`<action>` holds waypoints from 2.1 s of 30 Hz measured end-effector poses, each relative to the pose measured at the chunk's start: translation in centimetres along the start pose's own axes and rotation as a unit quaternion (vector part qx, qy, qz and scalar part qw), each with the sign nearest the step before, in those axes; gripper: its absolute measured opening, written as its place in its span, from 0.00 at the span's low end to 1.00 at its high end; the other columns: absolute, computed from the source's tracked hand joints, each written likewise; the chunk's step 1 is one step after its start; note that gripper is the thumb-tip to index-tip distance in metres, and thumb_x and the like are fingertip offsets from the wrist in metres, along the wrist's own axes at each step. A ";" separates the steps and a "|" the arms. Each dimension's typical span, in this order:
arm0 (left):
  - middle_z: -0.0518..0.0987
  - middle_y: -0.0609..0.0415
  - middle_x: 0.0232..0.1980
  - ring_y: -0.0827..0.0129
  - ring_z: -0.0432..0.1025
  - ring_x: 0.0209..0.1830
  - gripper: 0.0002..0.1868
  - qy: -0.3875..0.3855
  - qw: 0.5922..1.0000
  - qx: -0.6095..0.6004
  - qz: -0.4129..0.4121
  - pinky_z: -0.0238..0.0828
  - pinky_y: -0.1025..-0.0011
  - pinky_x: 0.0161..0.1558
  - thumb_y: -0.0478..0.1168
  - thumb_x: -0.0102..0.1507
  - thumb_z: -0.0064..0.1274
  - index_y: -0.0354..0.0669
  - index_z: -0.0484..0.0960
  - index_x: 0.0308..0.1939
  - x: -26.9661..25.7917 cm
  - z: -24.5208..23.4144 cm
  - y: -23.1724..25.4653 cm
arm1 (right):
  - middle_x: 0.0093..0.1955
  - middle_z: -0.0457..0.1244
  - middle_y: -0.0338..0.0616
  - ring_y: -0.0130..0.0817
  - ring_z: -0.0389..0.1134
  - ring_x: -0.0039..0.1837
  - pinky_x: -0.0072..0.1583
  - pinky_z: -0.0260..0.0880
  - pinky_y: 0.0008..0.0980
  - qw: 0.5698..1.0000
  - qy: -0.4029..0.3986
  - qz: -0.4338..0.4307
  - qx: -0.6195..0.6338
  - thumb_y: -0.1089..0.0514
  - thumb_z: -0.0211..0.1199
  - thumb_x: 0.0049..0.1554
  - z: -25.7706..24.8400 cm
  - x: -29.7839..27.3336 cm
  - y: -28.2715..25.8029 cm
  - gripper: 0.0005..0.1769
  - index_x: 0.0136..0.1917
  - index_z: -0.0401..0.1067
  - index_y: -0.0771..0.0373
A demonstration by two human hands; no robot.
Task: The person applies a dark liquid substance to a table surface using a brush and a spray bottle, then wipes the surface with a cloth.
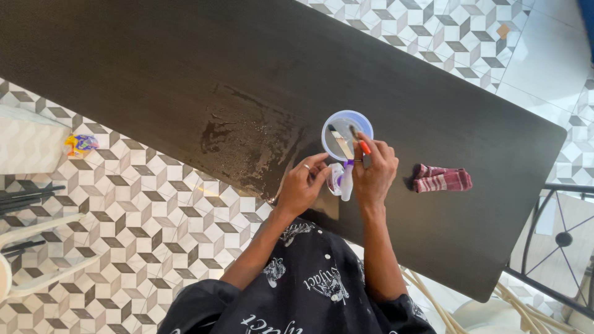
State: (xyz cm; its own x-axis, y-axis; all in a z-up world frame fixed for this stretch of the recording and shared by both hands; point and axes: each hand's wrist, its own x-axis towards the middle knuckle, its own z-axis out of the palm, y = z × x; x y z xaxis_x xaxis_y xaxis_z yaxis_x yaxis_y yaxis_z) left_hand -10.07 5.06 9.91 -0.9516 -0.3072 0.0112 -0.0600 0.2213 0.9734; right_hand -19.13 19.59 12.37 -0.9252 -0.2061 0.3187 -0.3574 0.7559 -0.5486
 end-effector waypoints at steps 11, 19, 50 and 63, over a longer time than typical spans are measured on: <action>0.86 0.55 0.37 0.77 0.78 0.34 0.14 0.091 0.976 0.047 -0.193 0.72 0.77 0.34 0.40 0.67 0.56 0.39 0.82 0.54 -9.6 -5.3 -11.7 | 0.48 0.71 0.39 0.31 0.64 0.44 0.45 0.67 0.34 0.999 0.011 0.036 0.037 0.54 0.69 0.64 0.4 0.2 2.5 0.08 0.52 0.82 0.59; 0.87 0.55 0.39 0.76 0.80 0.34 0.14 0.126 0.962 0.010 -0.241 0.73 0.76 0.35 0.39 0.68 0.53 0.38 0.81 0.55 -12.3 -6.9 -13.8 | 0.48 0.72 0.41 0.27 0.67 0.42 0.45 0.67 0.29 0.996 0.043 0.049 0.060 0.52 0.69 0.66 2.8 -0.7 6.1 0.09 0.52 0.82 0.59; 0.86 0.56 0.41 0.76 0.78 0.36 0.13 0.301 0.899 -0.035 -0.317 0.72 0.76 0.36 0.42 0.69 0.52 0.39 0.81 0.54 -13.3 -16.6 -19.6 | 0.50 0.68 0.47 0.32 0.73 0.49 0.49 0.74 0.29 0.930 -0.246 0.000 0.273 0.64 0.66 0.61 13.8 -5.3 -11.9 0.10 0.56 0.77 0.63; 0.77 0.46 0.59 0.53 0.72 0.61 0.14 0.257 0.935 0.179 -0.167 0.70 0.60 0.60 0.34 0.69 0.49 0.38 0.79 0.58 -5.4 -25.6 -22.8 | 0.60 0.68 0.45 0.43 0.73 0.58 0.57 0.75 0.36 0.934 -0.269 -0.103 0.213 0.67 0.69 0.57 18.7 -9.0 -17.4 0.17 0.60 0.78 0.58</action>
State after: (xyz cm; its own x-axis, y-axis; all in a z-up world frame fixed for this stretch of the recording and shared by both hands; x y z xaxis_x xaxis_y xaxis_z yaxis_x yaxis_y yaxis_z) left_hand 4.17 -22.04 -6.43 -0.5971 -0.7980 -0.0810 -0.5113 0.3009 0.8050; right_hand -7.01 -3.34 4.59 -0.7212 -0.6882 0.0793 -0.4467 0.3745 -0.8125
